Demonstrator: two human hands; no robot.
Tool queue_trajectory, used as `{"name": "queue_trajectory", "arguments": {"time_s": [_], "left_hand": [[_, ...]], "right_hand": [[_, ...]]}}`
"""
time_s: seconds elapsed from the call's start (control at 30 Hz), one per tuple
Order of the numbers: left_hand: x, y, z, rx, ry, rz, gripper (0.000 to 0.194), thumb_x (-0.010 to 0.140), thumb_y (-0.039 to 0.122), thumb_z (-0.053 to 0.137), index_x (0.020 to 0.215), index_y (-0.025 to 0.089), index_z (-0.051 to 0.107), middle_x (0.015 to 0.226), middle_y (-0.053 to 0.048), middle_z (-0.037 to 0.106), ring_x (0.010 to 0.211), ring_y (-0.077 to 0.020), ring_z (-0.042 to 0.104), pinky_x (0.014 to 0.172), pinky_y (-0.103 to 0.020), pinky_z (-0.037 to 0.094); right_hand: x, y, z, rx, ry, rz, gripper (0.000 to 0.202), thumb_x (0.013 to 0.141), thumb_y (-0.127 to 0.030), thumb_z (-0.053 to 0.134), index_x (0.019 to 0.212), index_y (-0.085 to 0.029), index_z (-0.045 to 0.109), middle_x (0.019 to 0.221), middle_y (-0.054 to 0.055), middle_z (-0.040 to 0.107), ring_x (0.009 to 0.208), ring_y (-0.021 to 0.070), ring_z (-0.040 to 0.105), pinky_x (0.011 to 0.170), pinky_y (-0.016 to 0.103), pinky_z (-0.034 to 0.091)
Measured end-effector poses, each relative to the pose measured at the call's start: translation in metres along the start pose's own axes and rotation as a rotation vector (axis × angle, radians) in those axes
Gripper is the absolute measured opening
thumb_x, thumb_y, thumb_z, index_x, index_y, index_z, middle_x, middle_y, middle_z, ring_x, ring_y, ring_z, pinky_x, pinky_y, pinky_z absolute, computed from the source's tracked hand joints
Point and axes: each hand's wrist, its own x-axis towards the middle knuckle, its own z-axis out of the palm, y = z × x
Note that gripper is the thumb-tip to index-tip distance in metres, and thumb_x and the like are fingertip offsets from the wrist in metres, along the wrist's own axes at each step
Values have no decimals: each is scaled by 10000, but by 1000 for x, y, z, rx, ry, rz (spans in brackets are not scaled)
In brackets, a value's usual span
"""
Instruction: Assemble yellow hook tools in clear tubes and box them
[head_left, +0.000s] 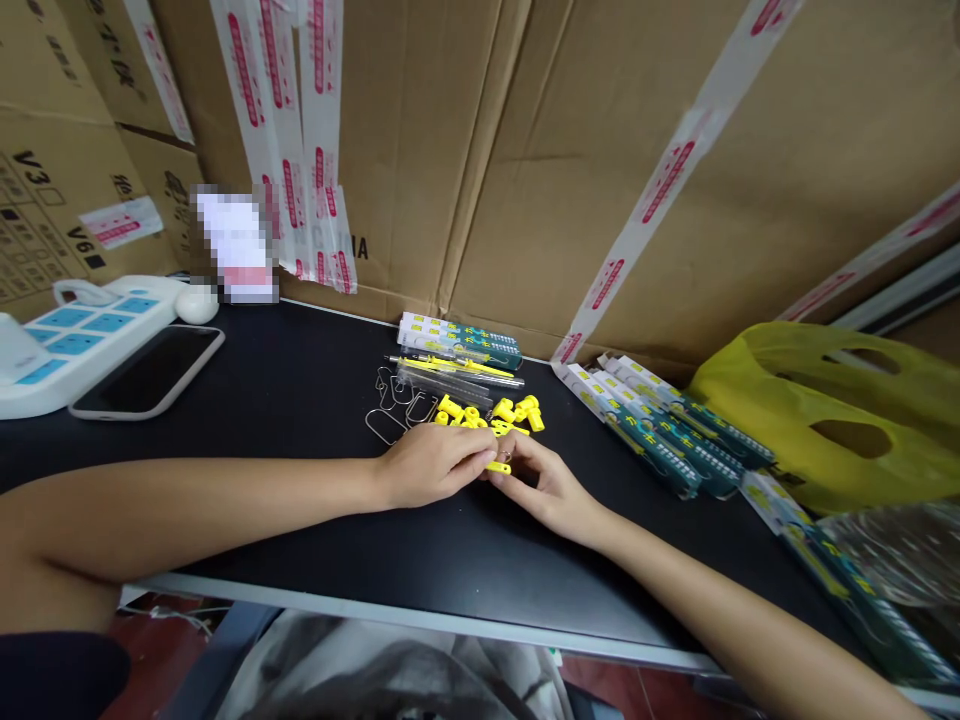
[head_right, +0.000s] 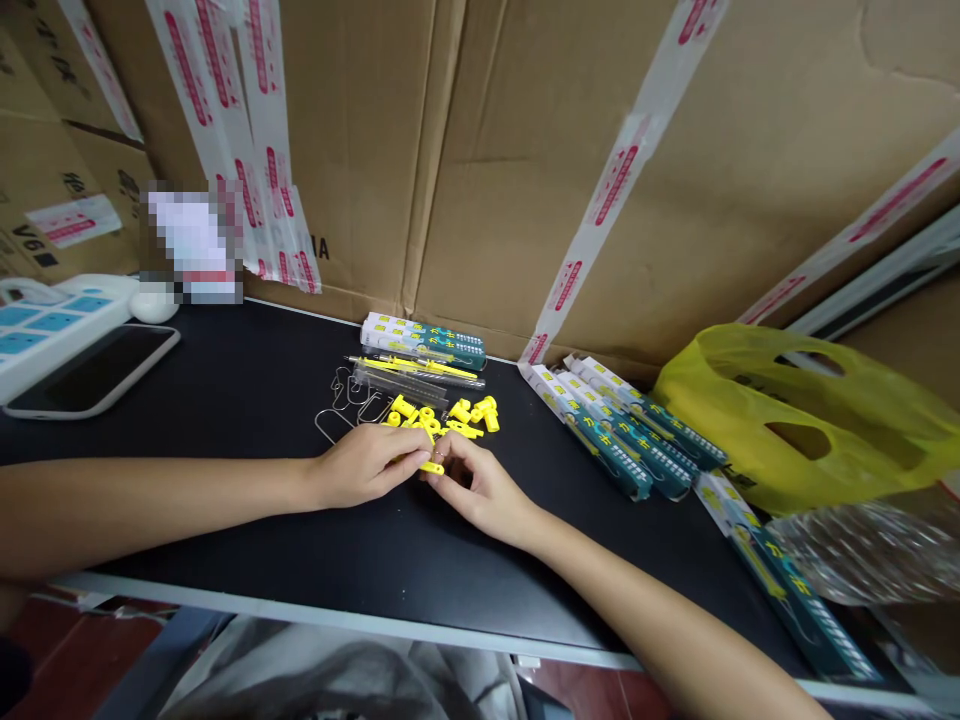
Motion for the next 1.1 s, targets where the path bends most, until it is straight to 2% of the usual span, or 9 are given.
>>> {"name": "queue_trajectory", "arguments": {"time_s": [0.13,0.27,0.47,0.6,0.73,0.83,1.0,1.1], "left_hand": [[0,-1,1,56,-24,-5,190,937,221,360,848,183,523,767,11,630,687,-129,591,595,-228,355],[-1,1,1,77,-81,-19,196,945,290,368,914,196,537,841,14,651,749,-143,616,607,-231,376],[-1,1,2,100,-89,-98,227,929,387,417,975,196,531,922,-5,656,833,-158,625,658,-234,408],[0,-1,3,112,-94,-108,248,946,386,383,907,190,530,889,-4,658,821,-159,626,641,-234,397],[0,-3,4,118,-89,-106,195,944,317,389,877,185,516,860,0,651,795,-157,624,622,-237,383],[0,-3,5,141,-83,-114,143,928,272,408,876,183,507,871,1,650,799,-156,624,629,-237,384],[-1,0,4,224,-134,-126,177,929,276,382,884,183,525,886,-6,657,806,-161,627,620,-237,392],[0,2,3,261,-165,-101,237,932,342,369,908,183,542,909,-17,662,816,-171,630,625,-241,403]], "right_hand": [[2,2,-2,-32,33,10,127,833,-253,583,790,-203,474,736,-22,472,661,120,451,619,252,392],[3,3,-3,62,73,50,166,783,-213,622,773,-201,457,699,-39,476,614,98,461,577,229,393],[6,4,-5,219,85,216,254,739,-346,686,760,-189,488,624,-21,591,513,89,518,458,197,398],[8,5,-8,207,84,235,292,697,-405,723,744,-176,548,635,-9,608,502,83,515,448,198,408],[9,1,-17,150,72,174,269,759,-421,667,802,-176,567,685,4,617,527,88,518,459,208,416],[9,-1,-25,78,41,160,252,805,-406,626,769,-171,544,689,11,614,548,89,512,490,214,423],[6,4,-26,14,-26,166,252,850,-395,575,754,-172,508,638,-5,573,556,96,500,520,222,418],[0,8,-23,-43,-48,145,233,890,-359,526,752,-174,493,624,-15,549,565,95,485,547,226,401]]}}
